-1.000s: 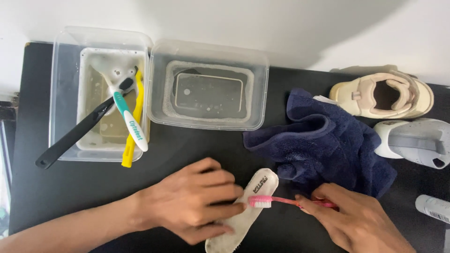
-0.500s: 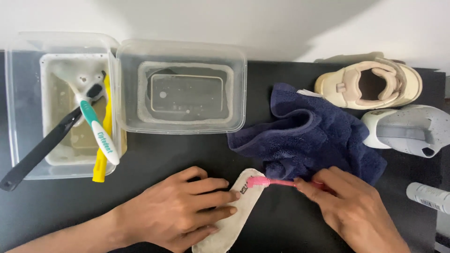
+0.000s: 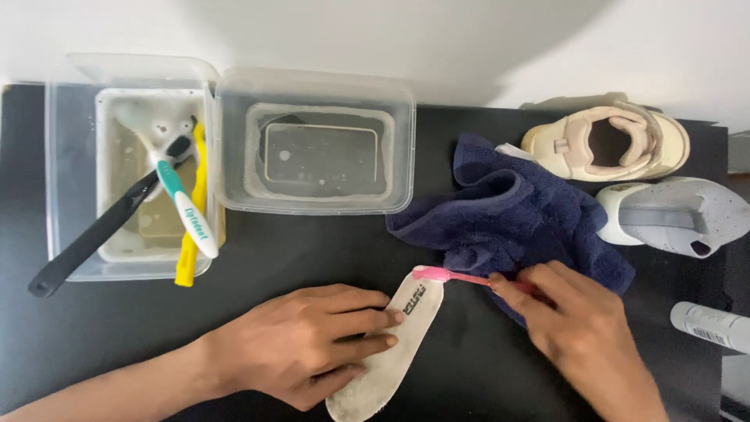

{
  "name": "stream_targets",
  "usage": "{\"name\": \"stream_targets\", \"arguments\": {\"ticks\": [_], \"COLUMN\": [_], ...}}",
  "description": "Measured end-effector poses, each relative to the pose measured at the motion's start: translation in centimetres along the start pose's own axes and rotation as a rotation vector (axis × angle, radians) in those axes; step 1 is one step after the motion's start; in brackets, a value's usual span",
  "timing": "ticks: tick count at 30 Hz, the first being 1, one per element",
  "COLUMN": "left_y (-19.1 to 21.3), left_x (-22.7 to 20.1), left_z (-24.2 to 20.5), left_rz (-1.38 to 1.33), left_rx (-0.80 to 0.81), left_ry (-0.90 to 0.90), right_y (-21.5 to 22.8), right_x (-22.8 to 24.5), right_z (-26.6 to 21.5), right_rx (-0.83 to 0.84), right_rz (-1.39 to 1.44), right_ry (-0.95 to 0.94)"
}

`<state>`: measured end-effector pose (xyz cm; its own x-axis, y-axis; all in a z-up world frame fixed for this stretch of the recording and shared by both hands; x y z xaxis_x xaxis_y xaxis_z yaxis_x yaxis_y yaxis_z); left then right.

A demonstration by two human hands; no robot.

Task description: The person is cleaning a shoe insole by scrubbing it with a toothbrush dipped in soapy water and then wiping it with a towel.

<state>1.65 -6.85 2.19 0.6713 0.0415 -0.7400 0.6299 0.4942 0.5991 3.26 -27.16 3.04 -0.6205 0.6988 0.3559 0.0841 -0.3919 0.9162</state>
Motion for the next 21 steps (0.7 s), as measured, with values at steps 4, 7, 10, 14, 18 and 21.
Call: {"name": "stream_targets", "arguments": {"ticks": [4,7,10,14,18,21], "left_y": [0.2,0.9,1.4,2.4,2.7,2.9], "left_x": [-0.4,-0.8,-0.9,-1.3,-0.7,-0.8], "left_z": [-0.2,-0.2,0.0,0.7,0.8,1.1], "left_rz": [0.002,-0.026,-0.046,0.017,0.11,0.113], "left_rx": [-0.002,-0.038,-0.055,-0.128,-0.212,-0.209], "left_ry": [-0.015,-0.039,-0.048,-0.06,-0.017,-0.017], "right_y": [0.9,1.7,3.9,5.7,6.6,4.9], "right_x": [-0.9,-0.5,-0.6,-2.3,-2.3,-3.2], "right_z": [-0.7,-1.0,-1.3,-2.0,-1.7,-2.6], "right_rx": [-0.054,-0.081,-0.212,-0.295,-0.327,-0.209], "right_rz": [0.203,0.26,0.168,-0.011,-0.272,-0.317], "right_ry": [-0.064,-0.047,-0.099,-0.184,-0.193,-0.211]}}
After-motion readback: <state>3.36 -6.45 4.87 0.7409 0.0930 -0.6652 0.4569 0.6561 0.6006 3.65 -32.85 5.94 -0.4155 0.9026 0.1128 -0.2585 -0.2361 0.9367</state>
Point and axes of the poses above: each hand's wrist, its own z-axis towards the middle knuckle, its own y-axis out of the back of the hand, x = y × z, the point moved 9 cm from there along z, towards the middle knuckle, and after that the axes turned 4 degrees about y, right-handed, at the moved point
